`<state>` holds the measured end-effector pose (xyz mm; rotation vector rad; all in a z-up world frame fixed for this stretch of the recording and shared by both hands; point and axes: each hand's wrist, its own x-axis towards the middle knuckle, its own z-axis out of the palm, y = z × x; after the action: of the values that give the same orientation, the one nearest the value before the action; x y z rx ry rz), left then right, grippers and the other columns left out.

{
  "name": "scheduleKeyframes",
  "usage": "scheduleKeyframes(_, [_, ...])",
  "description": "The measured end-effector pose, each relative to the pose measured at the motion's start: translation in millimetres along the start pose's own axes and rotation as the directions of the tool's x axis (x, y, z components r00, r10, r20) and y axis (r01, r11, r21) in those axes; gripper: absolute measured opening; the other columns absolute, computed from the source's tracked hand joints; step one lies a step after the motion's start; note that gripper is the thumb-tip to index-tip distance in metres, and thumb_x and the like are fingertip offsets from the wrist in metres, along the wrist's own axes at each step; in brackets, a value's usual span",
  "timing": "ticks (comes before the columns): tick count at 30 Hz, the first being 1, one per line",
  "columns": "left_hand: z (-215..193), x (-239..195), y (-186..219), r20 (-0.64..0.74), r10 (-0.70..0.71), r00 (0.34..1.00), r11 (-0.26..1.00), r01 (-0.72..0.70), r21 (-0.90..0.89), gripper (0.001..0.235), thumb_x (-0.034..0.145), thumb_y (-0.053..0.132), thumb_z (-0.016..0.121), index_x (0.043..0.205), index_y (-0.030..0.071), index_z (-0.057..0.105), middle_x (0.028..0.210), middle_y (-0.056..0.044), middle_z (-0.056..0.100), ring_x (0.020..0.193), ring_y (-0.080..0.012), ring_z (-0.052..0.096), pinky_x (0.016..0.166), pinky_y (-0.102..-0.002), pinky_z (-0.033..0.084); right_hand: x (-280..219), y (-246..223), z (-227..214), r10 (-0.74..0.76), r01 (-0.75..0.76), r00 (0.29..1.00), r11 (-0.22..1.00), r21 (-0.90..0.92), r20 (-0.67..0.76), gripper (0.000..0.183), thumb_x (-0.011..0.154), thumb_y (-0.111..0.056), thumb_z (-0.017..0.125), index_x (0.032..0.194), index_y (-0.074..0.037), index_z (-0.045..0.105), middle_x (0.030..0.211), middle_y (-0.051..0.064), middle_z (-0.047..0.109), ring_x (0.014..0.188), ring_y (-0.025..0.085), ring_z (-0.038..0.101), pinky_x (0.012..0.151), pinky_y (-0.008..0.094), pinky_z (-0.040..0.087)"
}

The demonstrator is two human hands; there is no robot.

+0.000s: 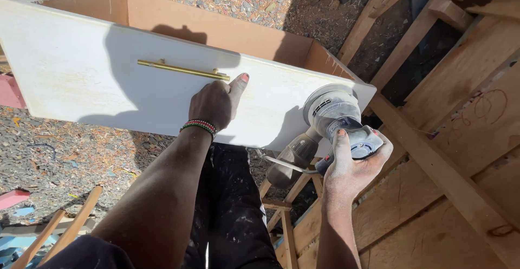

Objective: The person uses an electric orbital sander to smooth the surface of a white wooden drawer front. They move the sander across the flat face and along the edges, occasionally adjusting their grip and the position of the drawer to reach different areas.

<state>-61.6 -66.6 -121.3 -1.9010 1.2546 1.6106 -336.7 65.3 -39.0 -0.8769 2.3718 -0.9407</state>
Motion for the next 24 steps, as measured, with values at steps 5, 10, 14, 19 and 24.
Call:
scheduleKeyframes(5, [2,-2,-2,-0.006,0.009,1.000,0.999,-0.009,-0.048,0.108,0.112,0.095,0.029,0.106,0.007,0.091,0.117,-0.024,0.087,0.132,-0.0495,0.079,0.116,-0.065,0.060,-14,-17,14,-0.005,0.006,1.000,0.999,-0.044,0.021,0.064,0.095,-0.026,0.107,0.140,-0.010,0.063,0.120,0.011,0.059,0.115,0.022,0.060,0.112,0.043,0.050])
scheduleKeyframes(10, [0,1,-4,0.034,0.104,0.994,0.994,-0.103,-0.025,0.104,0.117,0.085,0.032,0.107,-0.001,0.090,0.121,-0.030,0.087,0.137,-0.0537,0.076,0.120,-0.066,0.058,-44,-49,41,0.009,-0.004,0.998,0.996,-0.095,0.054,0.071,0.088,-0.027,0.112,0.138,-0.009,0.065,0.117,0.016,0.063,0.112,0.026,0.064,0.109,0.046,0.052])
scheduleKeyframes(14, [7,3,-12,-0.025,0.159,0.987,0.987,-0.159,0.011,0.101,0.121,0.077,0.029,0.108,-0.001,0.091,0.106,-0.029,0.088,0.126,-0.0506,0.083,0.111,-0.065,0.063,-63,-67,54,-0.013,0.019,0.996,0.997,-0.069,0.088,0.067,0.091,-0.026,0.110,0.137,-0.009,0.064,0.116,0.012,0.059,0.113,0.021,0.060,0.109,0.045,0.051])
scheduleKeyframes(19, [12,12,-15,-0.037,0.216,0.976,0.976,-0.216,-0.008,0.096,0.123,0.069,0.026,0.105,0.002,0.092,0.101,-0.026,0.089,0.120,-0.0489,0.085,0.104,-0.063,0.065,-77,-57,60,-0.050,0.054,0.996,0.997,-0.062,0.075,0.063,0.095,-0.025,0.109,0.136,-0.009,0.065,0.116,0.010,0.059,0.113,0.017,0.058,0.109,0.042,0.051])
scheduleKeyframes(24, [7,6,-12,0.009,0.245,0.969,0.955,-0.240,-0.174,0.080,0.122,0.060,0.042,0.082,0.006,0.084,0.061,-0.013,0.077,0.071,-0.0322,0.085,0.069,-0.045,0.068,-95,-62,63,-0.078,0.079,0.994,0.997,-0.006,0.078,0.067,0.094,-0.027,0.109,0.139,-0.008,0.063,0.117,0.009,0.058,0.114,0.016,0.058,0.110,0.041,0.052])
